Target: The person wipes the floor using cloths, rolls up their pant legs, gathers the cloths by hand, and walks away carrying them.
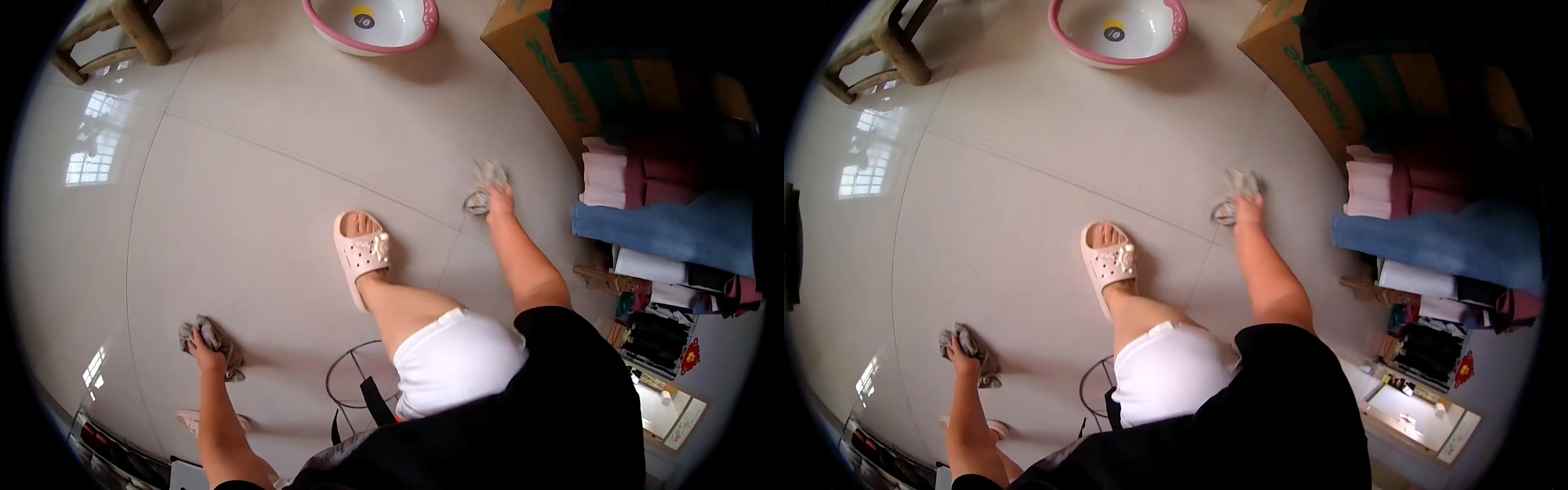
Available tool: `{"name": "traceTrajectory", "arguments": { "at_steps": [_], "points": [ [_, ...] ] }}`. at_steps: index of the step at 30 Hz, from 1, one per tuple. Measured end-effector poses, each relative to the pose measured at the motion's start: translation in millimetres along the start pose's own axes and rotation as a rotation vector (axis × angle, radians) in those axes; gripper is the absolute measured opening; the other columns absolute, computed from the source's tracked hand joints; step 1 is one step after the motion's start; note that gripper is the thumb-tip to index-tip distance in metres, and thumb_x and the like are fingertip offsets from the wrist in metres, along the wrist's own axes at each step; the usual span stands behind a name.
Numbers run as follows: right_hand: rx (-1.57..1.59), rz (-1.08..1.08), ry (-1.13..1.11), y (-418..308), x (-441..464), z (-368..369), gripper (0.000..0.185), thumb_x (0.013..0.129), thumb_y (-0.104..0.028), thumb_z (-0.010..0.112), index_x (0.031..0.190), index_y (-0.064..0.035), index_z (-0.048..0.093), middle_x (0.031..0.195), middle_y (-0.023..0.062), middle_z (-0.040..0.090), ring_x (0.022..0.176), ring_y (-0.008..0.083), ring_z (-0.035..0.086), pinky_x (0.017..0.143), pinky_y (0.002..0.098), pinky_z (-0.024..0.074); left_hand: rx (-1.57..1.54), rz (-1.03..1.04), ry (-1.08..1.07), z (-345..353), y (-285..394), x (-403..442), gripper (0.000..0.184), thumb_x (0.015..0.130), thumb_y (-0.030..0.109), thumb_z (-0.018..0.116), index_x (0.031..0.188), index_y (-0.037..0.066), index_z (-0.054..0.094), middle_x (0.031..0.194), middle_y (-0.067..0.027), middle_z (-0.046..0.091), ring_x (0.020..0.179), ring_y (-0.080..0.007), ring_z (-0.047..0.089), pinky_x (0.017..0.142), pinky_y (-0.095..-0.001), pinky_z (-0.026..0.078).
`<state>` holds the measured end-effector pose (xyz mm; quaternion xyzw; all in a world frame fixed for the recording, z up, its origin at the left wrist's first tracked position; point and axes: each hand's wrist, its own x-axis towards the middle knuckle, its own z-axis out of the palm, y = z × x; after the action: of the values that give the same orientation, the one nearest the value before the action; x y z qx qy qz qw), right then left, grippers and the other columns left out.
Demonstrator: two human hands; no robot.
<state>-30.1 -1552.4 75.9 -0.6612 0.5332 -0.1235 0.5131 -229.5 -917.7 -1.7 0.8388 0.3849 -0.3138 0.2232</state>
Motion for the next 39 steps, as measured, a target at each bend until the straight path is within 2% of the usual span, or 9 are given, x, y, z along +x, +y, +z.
{"name": "traceTrajectory", "arguments": {
  "at_steps": [4, 7, 11, 16, 27, 28, 30, 35, 39],
  "points": [
    [0.246, 0.316, 0.261, 28, 58, -20, 0.044, 0.073, -0.001, 0.049, 0.114, -0.0103, 0.037, 0.106, 0.0137, 0.049, 0.090, 0.0326, 0.053, 0.071, 0.0504, 0.0450, 0.035, -0.093, 0.016, -4, 16, -5, 0.079, 0.056, -0.016, 0.041, 0.127, 0.012, 0.023, 0.132, -0.0189, 0.009, 0.121, -0.0335, 0.018, 0.098, -0.0335, 0.023],
    [0.311, 0.330, 0.022, 155, 185, -1, 0.034, 0.077, -0.009, 0.040, 0.111, -0.0131, 0.039, 0.110, 0.0141, 0.046, 0.095, 0.0352, 0.050, 0.073, 0.0554, 0.0413, -0.065, -0.100, 0.042, -9, 31, -3, 0.072, 0.057, -0.016, 0.041, 0.124, 0.008, 0.030, 0.130, -0.0157, 0.022, 0.120, -0.0290, 0.023, 0.097, -0.0322, 0.024],
    [-0.073, 0.286, 0.209, 36, 92, 62, 0.054, 0.073, -0.009, 0.047, 0.123, -0.0155, 0.030, 0.120, 0.0119, 0.039, 0.110, 0.0276, 0.038, 0.083, 0.0474, 0.0348, -0.286, 0.007, 0.044, -16, 57, 5, 0.064, 0.059, -0.012, 0.043, 0.120, 0.005, 0.035, 0.122, -0.0140, 0.036, 0.116, -0.0253, 0.032, 0.096, -0.0315, 0.026],
    [-0.343, -0.071, -0.098, 21, 109, 102, 0.059, 0.067, -0.004, 0.049, 0.123, -0.0103, 0.033, 0.123, 0.0117, 0.036, 0.113, 0.0239, 0.035, 0.087, 0.0341, 0.0347, -0.167, 0.260, 0.065, -11, 124, 3, 0.064, 0.057, -0.005, 0.045, 0.120, 0.005, 0.035, 0.121, -0.0188, 0.033, 0.114, -0.0345, 0.029, 0.096, -0.0366, 0.024],
    [-0.776, -1.140, -0.674, 21, -44, 185, 0.040, 0.063, -0.003, 0.054, 0.102, -0.0102, 0.052, 0.106, 0.0123, 0.046, 0.100, 0.0268, 0.045, 0.083, 0.0340, 0.0391, 0.167, 0.061, -0.099, -20, 173, -11, 0.080, 0.060, -0.004, 0.051, 0.130, 0.013, 0.017, 0.131, -0.0254, 0.010, 0.121, -0.0389, 0.017, 0.098, -0.0372, 0.021],
    [-0.564, -0.814, -0.925, 18, -72, 186, 0.036, 0.062, 0.000, 0.053, 0.097, -0.0094, 0.054, 0.100, 0.0120, 0.049, 0.097, 0.0270, 0.046, 0.081, 0.0344, 0.0397, 0.160, 0.065, -0.098, -18, 172, -12, 0.080, 0.060, -0.004, 0.051, 0.130, 0.013, 0.017, 0.131, -0.0254, 0.010, 0.121, -0.0389, 0.017, 0.098, -0.0372, 0.021],
    [-0.597, -1.075, -1.173, 37, -114, 191, 0.026, 0.061, 0.001, 0.052, 0.085, -0.0065, 0.057, 0.084, 0.0110, 0.052, 0.092, 0.0279, 0.048, 0.077, 0.0349, 0.0408, 0.209, 0.095, -0.089, -15, 166, -8, 0.080, 0.061, -0.005, 0.052, 0.130, 0.014, 0.015, 0.131, -0.0256, 0.009, 0.121, -0.0383, 0.017, 0.099, -0.0368, 0.021],
    [-0.668, -1.100, -1.471, 34, -176, 194, 0.036, 0.061, -0.003, 0.054, 0.097, -0.0079, 0.055, 0.103, 0.0102, 0.050, 0.099, 0.0265, 0.045, 0.081, 0.0311, 0.0400, 0.239, 0.078, -0.105, -13, 162, -3, 0.084, 0.061, -0.006, 0.052, 0.131, 0.016, 0.011, 0.132, -0.0249, 0.007, 0.122, -0.0366, 0.015, 0.099, -0.0354, 0.022],
    [-0.264, -0.358, -1.394, -45, -167, 163, 0.043, 0.066, -0.001, 0.051, 0.109, -0.0019, 0.046, 0.102, 0.0081, 0.051, 0.093, 0.0159, 0.049, 0.078, 0.0260, 0.0413, 0.271, 0.047, -0.141, -18, 157, -1, 0.090, 0.060, -0.006, 0.054, 0.132, 0.019, 0.006, 0.134, -0.0232, 0.004, 0.123, -0.0349, 0.014, 0.098, -0.0335, 0.023]
  ]
}}
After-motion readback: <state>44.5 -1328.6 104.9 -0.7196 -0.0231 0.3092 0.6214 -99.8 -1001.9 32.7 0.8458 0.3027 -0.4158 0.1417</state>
